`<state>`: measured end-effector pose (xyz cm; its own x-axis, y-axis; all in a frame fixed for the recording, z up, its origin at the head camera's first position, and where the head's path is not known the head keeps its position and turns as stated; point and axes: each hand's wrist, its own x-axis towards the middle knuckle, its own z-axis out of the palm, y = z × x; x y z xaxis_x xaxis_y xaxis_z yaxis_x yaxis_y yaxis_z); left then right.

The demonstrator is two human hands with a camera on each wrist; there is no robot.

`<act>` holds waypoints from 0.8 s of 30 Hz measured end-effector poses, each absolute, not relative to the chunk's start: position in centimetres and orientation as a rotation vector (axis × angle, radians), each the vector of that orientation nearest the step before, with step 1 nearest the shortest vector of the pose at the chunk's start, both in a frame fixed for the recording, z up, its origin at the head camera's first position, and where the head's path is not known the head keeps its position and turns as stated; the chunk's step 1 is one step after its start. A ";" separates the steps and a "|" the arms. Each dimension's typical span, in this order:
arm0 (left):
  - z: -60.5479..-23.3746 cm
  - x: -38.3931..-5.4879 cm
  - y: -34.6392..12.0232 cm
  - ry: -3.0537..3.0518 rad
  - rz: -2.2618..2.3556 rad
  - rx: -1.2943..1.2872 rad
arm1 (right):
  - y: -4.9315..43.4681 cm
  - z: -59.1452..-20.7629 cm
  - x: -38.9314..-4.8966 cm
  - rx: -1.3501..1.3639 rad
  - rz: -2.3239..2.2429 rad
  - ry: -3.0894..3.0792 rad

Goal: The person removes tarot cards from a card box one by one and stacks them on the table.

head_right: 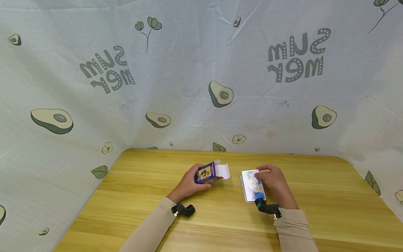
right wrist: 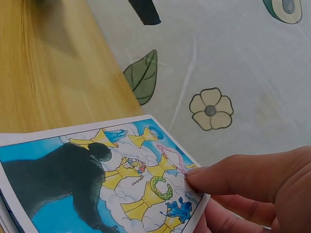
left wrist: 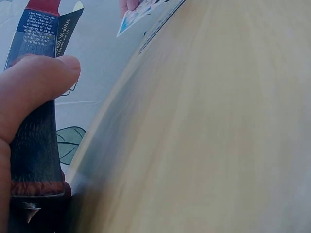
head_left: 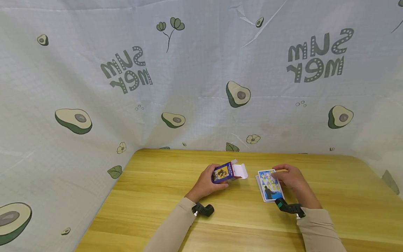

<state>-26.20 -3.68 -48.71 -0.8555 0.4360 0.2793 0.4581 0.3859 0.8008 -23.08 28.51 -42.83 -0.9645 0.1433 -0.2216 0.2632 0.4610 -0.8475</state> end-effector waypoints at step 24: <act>-48.6 -26.2 -3.6 -2.609 -1.499 -0.833 | 27.9 -43.8 -23.1 0.346 -1.320 2.745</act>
